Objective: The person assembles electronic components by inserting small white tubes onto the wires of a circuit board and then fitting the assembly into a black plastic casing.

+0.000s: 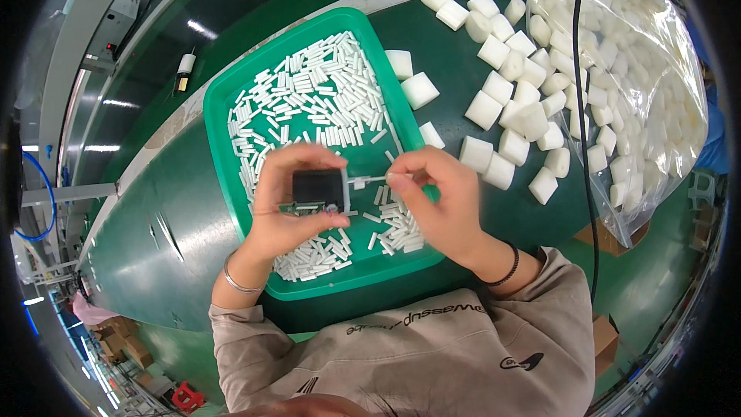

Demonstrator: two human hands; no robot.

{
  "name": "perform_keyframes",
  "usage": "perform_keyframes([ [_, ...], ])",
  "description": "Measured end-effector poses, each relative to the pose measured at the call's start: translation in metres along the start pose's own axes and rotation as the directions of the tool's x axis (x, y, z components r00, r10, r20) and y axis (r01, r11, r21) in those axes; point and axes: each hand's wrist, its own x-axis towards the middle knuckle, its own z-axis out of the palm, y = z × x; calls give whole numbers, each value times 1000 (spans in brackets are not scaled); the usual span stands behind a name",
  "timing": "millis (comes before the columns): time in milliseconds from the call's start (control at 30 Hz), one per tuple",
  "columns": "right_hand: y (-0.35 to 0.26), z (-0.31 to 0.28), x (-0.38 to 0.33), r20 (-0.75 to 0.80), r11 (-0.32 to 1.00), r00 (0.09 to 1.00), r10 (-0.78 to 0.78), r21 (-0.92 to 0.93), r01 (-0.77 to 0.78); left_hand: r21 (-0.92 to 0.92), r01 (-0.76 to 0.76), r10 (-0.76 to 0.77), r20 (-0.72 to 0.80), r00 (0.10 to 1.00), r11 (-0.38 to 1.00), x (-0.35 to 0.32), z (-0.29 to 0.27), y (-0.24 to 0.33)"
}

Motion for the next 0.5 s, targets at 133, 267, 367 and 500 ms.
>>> perform_keyframes([
  [133, -2, -1, 3, 121, 909, 938, -324, -233, 344, 34, 135, -135, 21, 991, 990, 1, -4, 5],
  [267, -2, -2, 5, 211, 791, 850, -482, -314, 526, 82, 136, -140, 40, 989, 987, 3, -1, 7],
  [367, 1, -3, 6, 260, 729, 808, -528, -349, 589, 47, 172, -174, 35, 984, 984, 1, -2, 1],
  [500, 2, -6, 8, 364, 603, 724, -586, -401, 690, -19, 246, -245, 23, 969, 969, -2, -2, 1],
])
